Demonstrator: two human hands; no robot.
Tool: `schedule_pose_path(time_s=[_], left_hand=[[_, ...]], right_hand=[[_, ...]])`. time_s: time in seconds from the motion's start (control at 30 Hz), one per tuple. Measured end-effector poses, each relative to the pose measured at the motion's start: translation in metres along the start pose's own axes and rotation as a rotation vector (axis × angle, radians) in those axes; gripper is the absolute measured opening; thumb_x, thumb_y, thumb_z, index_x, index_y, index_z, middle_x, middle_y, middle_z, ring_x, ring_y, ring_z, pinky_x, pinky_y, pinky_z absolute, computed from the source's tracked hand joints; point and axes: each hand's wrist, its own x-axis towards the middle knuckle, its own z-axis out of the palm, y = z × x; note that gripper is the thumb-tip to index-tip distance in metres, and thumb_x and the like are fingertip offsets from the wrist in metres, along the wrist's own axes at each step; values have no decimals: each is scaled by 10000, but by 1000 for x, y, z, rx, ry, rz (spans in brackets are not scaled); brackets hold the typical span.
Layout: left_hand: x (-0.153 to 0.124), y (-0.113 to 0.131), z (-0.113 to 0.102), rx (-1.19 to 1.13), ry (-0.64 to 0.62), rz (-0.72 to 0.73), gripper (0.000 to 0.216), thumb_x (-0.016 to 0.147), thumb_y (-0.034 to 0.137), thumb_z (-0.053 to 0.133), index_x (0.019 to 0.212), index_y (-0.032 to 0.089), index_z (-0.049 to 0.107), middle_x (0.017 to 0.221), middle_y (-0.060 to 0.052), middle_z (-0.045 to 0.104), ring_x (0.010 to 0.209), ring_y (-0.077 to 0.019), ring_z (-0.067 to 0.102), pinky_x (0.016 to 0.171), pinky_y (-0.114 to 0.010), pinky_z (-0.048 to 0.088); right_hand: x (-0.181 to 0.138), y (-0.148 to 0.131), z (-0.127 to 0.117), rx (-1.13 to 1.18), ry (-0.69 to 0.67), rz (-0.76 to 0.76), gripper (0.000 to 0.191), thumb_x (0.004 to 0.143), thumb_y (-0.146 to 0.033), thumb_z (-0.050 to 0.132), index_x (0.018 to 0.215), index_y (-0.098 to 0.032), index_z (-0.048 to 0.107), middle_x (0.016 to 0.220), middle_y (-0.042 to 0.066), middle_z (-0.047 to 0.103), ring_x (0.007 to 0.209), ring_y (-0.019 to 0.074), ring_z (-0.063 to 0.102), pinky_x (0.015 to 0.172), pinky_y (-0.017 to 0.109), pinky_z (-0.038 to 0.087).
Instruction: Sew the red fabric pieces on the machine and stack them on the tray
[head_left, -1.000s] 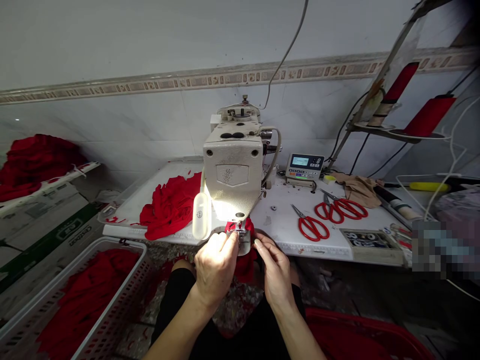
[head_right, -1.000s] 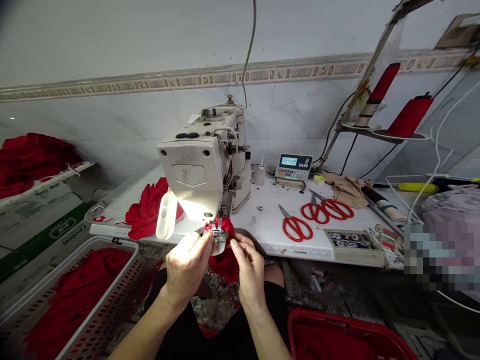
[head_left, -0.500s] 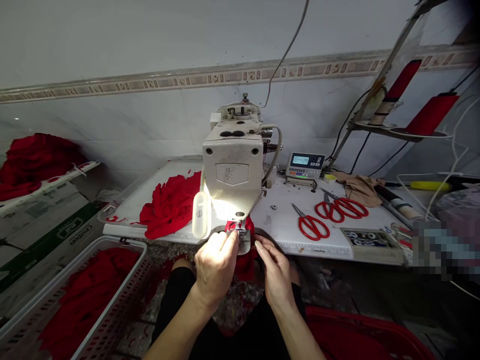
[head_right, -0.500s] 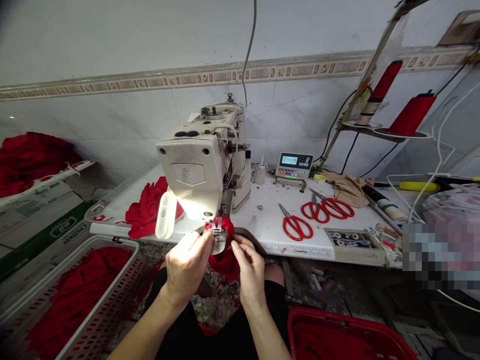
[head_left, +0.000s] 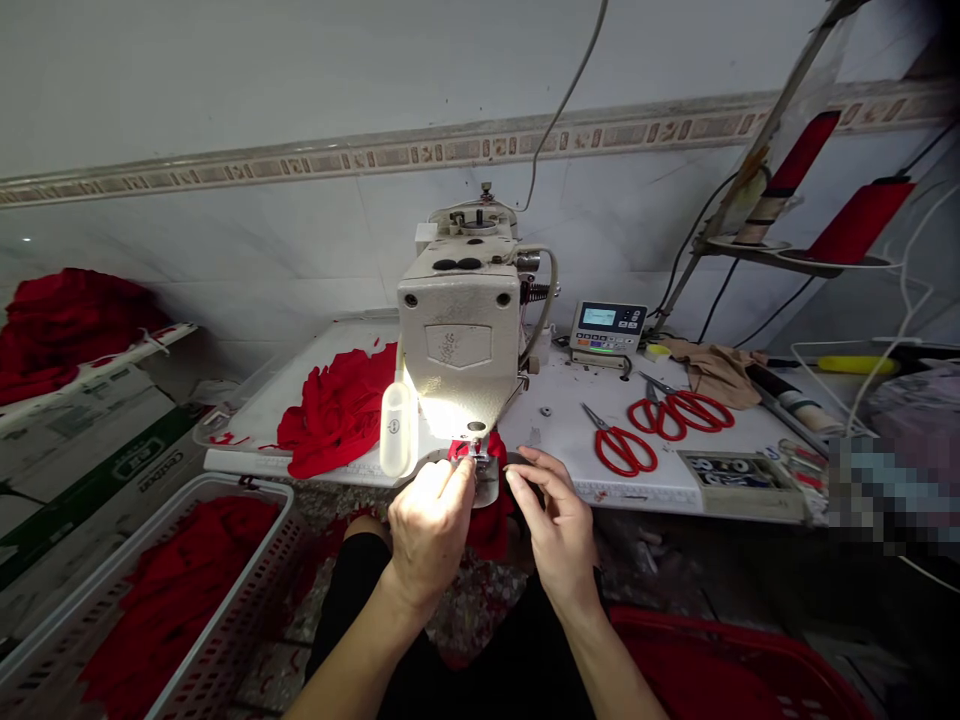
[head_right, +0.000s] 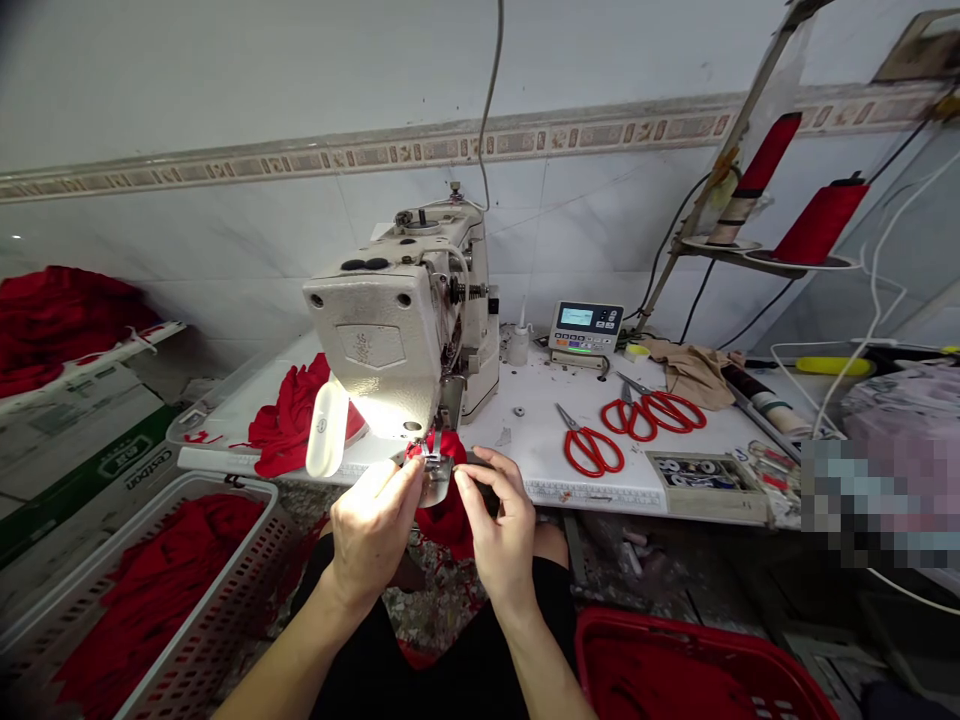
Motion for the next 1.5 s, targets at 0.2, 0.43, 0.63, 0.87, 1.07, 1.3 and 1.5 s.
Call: schedule_pose_path(time_s=[0.2, 0.43, 0.63, 0.87, 1.07, 1.3, 1.5], left_hand=[[0, 0, 2, -37, 27, -20, 173, 993, 144, 631, 1122, 142, 747, 791, -43, 707, 704, -166, 668, 691, -278, 494], [0, -1, 4, -22, 37, -19, 155, 998, 166, 635, 1107, 150, 743, 759, -42, 701, 673, -165, 657, 674, -269, 491], [1, -1, 3, -40, 37, -23, 152, 998, 162, 636, 1109, 143, 738, 791, -50, 720, 700, -170, 675, 693, -268, 504], [1, 0, 3, -46, 46, -22, 139, 999, 168, 639, 1088, 136, 741, 808, -57, 732, 715, -171, 693, 704, -265, 514], [0, -1, 3, -31, 45, -25, 141, 1003, 170, 635, 1090, 143, 743, 810, -57, 736, 716, -174, 692, 698, -264, 509], [2, -1, 5, -20, 69, -29, 107, 987, 168, 664, 1058, 147, 742, 865, -63, 762, 751, -177, 715, 720, -261, 514], [0, -1, 5, -6, 59, -24, 114, 990, 167, 660, 1067, 151, 742, 883, -64, 767, 751, -178, 719, 716, -266, 513]], right_hand=[[19, -22, 7, -168, -102, -170, 183, 982, -276, 653, 1096, -284, 796, 1332, 80, 636, 1279, 270, 585, 1125, 435, 452], [22, -18, 17, -181, -140, -201, 219, 969, -232, 648, 1116, -296, 797, 1368, 77, 631, 1314, 282, 572, 1144, 461, 455], [20, -16, 18, -147, -128, -183, 217, 957, -211, 647, 1088, -284, 803, 1330, 84, 662, 1284, 277, 597, 1133, 454, 465], [22, -19, 18, -136, -134, -187, 227, 951, -204, 653, 1105, -288, 797, 1348, 77, 652, 1297, 277, 588, 1140, 450, 460], [22, -18, 21, -157, -156, -198, 244, 949, -176, 638, 1102, -285, 795, 1378, 75, 621, 1328, 273, 564, 1160, 451, 451], [22, -16, 24, -142, -190, -214, 284, 957, -138, 607, 1115, -287, 790, 1382, 75, 610, 1329, 266, 564, 1153, 460, 463], [17, -15, 24, -141, -183, -209, 277, 982, -162, 593, 1146, -281, 781, 1370, 85, 612, 1315, 270, 573, 1150, 477, 471]])
